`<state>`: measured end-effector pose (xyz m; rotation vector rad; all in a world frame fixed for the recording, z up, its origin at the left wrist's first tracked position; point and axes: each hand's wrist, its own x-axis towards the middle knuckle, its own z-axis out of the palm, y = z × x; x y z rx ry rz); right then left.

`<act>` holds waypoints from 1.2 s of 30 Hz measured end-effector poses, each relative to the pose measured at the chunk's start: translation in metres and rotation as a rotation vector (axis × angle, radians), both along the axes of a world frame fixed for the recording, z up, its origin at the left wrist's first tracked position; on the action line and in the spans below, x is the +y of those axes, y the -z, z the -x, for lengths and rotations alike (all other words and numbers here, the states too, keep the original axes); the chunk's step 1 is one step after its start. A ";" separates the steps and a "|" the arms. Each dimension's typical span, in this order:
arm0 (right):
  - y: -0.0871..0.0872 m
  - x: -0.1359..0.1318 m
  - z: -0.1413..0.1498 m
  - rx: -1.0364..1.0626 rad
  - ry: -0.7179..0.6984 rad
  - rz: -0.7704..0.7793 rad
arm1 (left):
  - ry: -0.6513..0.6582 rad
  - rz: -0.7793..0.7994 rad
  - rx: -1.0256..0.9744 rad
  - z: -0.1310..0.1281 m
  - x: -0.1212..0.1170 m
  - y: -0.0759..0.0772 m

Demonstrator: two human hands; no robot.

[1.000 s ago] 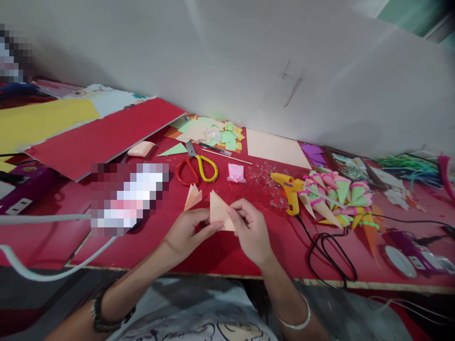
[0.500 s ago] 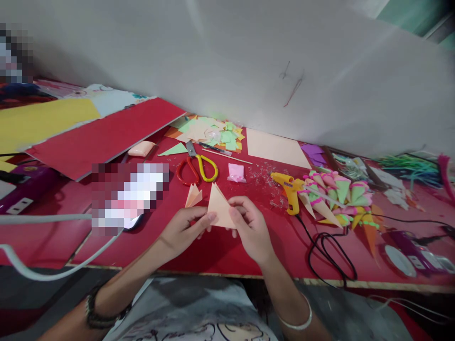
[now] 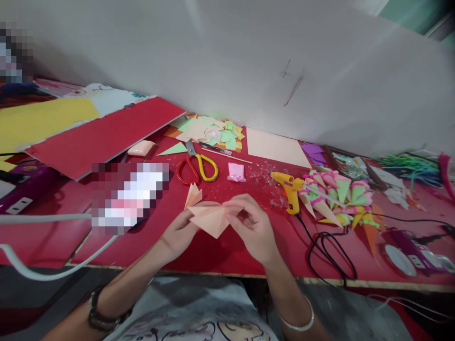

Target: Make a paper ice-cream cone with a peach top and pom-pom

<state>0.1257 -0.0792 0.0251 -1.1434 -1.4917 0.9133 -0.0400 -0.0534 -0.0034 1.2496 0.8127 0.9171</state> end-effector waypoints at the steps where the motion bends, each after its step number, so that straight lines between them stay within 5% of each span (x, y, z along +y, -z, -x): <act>1: 0.000 0.000 0.001 -0.010 0.012 -0.005 | 0.012 -0.001 0.010 -0.002 -0.001 -0.003; 5: 0.003 -0.003 0.005 -0.025 0.122 -0.017 | 0.054 -0.022 0.049 -0.007 -0.001 -0.014; 10: 0.011 -0.008 0.016 0.038 0.313 -0.077 | -0.181 -0.171 0.139 -0.007 0.000 -0.017; 13: 0.012 -0.011 0.020 0.017 0.309 -0.126 | -0.213 -0.288 0.192 -0.006 -0.001 -0.018; 19: 0.009 -0.010 0.023 0.090 0.194 -0.033 | -0.139 -0.386 0.212 -0.008 -0.004 -0.020; 30: 0.008 -0.013 0.027 0.215 0.243 0.071 | -0.103 -0.384 0.198 -0.007 -0.005 -0.017; 36: 0.009 -0.013 0.025 0.161 0.282 0.037 | 0.004 -0.294 0.015 -0.005 -0.008 -0.011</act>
